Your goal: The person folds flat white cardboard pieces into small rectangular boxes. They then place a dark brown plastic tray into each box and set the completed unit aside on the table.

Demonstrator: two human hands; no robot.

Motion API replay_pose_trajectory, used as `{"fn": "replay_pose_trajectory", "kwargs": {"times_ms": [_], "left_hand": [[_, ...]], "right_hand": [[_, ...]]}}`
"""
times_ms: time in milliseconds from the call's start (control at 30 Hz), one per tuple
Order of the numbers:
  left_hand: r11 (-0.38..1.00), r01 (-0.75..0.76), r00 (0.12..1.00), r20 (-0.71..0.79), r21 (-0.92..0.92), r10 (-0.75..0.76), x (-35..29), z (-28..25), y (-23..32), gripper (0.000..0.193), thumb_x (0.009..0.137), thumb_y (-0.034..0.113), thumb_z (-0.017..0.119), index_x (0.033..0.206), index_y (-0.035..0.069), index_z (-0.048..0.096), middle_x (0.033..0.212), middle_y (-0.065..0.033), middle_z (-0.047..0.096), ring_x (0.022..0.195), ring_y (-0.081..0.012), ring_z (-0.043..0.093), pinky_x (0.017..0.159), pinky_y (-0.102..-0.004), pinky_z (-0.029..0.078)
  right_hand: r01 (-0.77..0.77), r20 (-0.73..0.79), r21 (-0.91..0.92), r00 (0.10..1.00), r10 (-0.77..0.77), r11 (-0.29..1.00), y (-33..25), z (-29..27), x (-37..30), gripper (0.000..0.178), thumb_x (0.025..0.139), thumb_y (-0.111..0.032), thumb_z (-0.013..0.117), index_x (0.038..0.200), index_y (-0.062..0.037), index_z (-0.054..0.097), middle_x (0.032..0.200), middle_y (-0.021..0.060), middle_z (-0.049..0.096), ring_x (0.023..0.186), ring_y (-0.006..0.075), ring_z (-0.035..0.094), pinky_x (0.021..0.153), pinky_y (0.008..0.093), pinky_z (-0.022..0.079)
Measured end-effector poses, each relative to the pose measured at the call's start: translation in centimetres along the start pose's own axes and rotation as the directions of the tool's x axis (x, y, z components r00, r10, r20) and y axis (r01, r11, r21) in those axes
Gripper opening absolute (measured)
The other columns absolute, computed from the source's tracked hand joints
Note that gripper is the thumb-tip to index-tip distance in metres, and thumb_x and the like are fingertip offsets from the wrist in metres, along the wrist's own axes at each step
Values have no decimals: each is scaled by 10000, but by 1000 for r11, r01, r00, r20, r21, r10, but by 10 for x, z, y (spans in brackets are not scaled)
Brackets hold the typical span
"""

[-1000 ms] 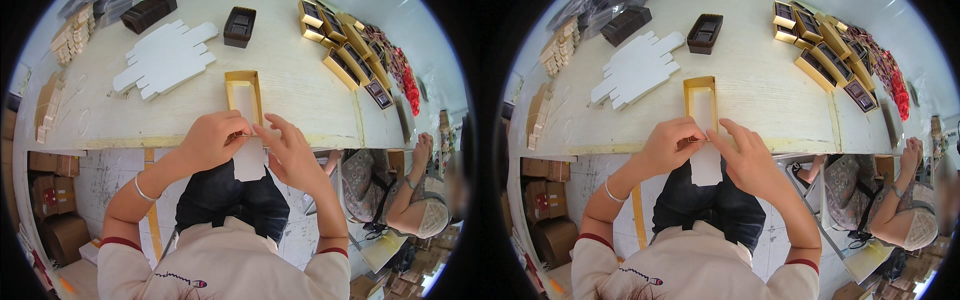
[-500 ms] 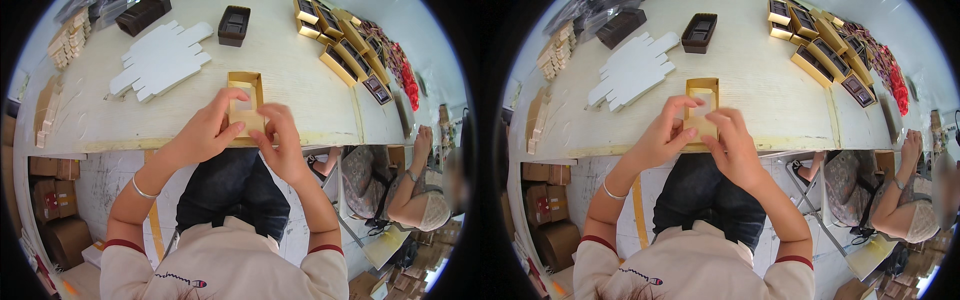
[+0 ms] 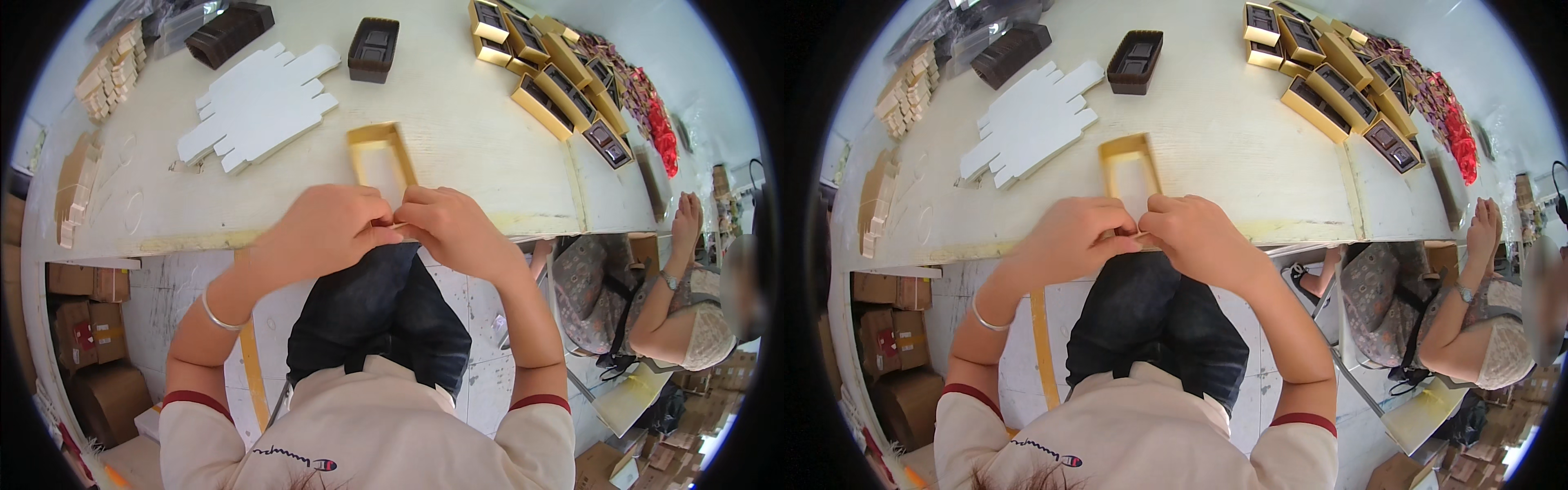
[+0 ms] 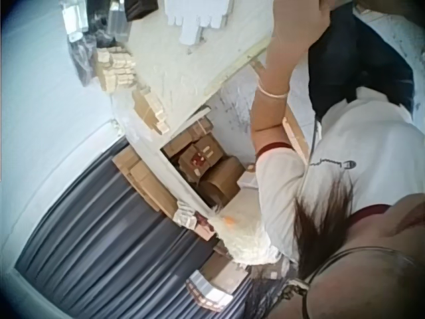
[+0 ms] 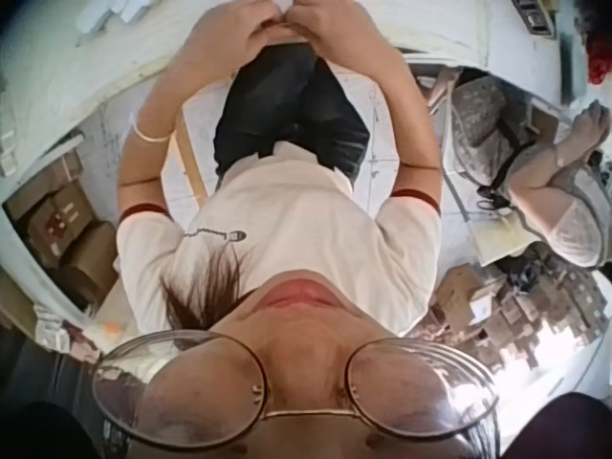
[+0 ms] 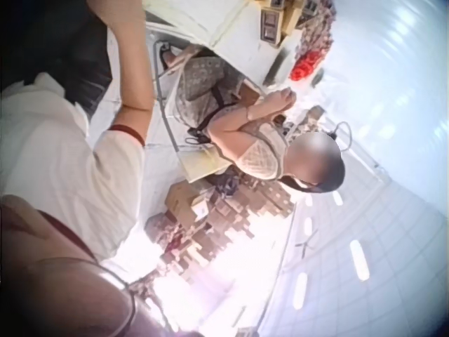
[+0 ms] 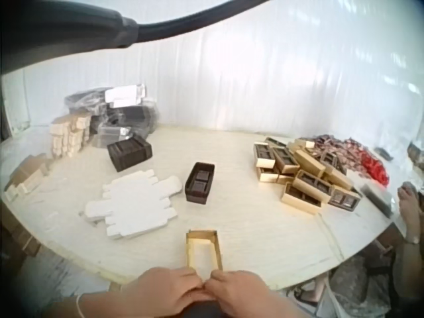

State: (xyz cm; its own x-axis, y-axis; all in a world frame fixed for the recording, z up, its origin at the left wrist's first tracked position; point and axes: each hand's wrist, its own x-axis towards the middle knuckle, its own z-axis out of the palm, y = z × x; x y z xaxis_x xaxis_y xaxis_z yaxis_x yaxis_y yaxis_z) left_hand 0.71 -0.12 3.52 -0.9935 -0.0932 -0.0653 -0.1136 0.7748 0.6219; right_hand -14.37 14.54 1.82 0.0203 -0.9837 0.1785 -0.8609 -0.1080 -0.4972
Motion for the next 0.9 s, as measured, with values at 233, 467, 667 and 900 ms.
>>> {"fn": "replay_pose_trajectory", "kwargs": {"times_ms": [233,467,667,900], "left_hand": [[859,-255,922,-157,444,354,26,-34,-41,798,624,157,835,1343,114,493,1360,-102,501,1200,-307,485,1030,-389,390],[989,-131,985,-102,63,136,24,-23,-46,739,615,129,828,1280,74,510,1200,-97,589,1136,-298,507,993,-385,409],[992,-81,979,-193,-97,61,23,-7,-47,712,618,157,841,1241,55,511,1149,-88,561,1063,-309,522,931,-396,431],[993,-103,915,-398,-52,74,18,13,-46,691,626,225,843,1180,13,489,1110,-123,523,1048,-334,490,930,-402,414]], "right_hand": [[154,22,38,988,-155,987,12,-31,-2,211,763,-43,674,968,3,654,990,117,616,936,293,600,857,390,475],[-265,-141,26,954,266,964,9,-34,47,321,796,-127,658,1087,-11,590,969,171,634,921,335,611,803,416,495],[-281,90,-190,949,302,941,21,-3,87,161,801,-148,625,909,-52,553,793,155,641,796,344,623,691,421,488],[-231,52,-41,971,233,972,25,8,88,233,784,-98,644,984,-57,533,860,149,619,801,299,616,698,375,489]]}}
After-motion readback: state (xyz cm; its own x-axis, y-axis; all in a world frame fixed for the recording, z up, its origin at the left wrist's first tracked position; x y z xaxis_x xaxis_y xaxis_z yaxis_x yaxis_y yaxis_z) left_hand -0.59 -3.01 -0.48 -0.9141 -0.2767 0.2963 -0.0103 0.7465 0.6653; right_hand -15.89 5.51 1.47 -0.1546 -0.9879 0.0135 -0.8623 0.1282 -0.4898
